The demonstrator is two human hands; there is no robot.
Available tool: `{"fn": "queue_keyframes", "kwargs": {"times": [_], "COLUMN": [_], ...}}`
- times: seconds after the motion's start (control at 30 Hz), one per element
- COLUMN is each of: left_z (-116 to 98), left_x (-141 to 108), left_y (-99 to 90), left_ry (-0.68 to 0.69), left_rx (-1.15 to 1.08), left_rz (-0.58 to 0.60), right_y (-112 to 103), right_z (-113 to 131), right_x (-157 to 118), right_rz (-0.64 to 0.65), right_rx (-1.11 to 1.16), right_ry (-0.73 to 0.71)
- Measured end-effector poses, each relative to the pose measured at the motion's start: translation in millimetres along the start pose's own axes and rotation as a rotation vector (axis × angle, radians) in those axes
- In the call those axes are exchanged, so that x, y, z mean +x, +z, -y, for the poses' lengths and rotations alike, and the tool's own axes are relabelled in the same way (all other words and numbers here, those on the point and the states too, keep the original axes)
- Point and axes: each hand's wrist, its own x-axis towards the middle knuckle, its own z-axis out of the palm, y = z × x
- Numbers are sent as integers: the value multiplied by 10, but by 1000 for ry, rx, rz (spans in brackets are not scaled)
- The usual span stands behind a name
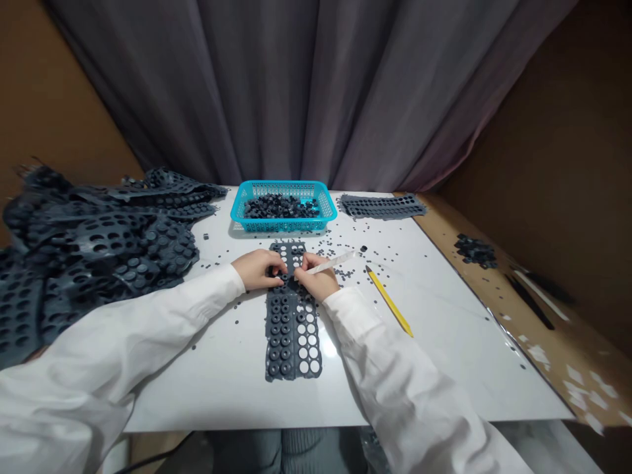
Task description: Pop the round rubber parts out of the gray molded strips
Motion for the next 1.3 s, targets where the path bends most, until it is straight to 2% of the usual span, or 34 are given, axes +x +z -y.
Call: {"fn": "queue_keyframes", "kwargs": {"times": [0.2,0.5,0.57,0.67,0.73,0.77,0.83,0.9,1.03,1.13,1.2,1.3], "left_z": [-50,-167,-164,-95,-12,33,110,144,63,-39,-82,-105], "left_x": [54,287,309,263,178,126,21,-66,-157,-153,-116,-17], "left_y": [-49,-154,-132,-88,-76,-80,-103,-134,-147,-104,-70,-20], "left_ry": [-3,102,118,132,64,-18,-252,-456,-611,-645,-646,-634], "left_rx": [80,335,322,232,109,8,-265,-596,-1183,-1459,-1567,-1505], "left_rz": [34,204,205,141,8,-98,-325,-450,-377,-257,-178,-142], "right_y": [4,13,10,6,7,8,10,7,-16,-25,-18,0], "right_z": [3,-2,13,31,28,21,5,-3,31,67,73,61], "right_x": [3,6,4,6,8,10,11,9,-17,-54,-77,-98], "right_rz": [23,19,22,17,5,1,-6,-16,-59,-63,-51,-36], "right_rx": [-31,-47,-52,-71,-78,-77,-66,-37,76,84,73,79], "right_ry": [-36,-8,-4,-2,6,14,28,33,73,90,101,123]}}
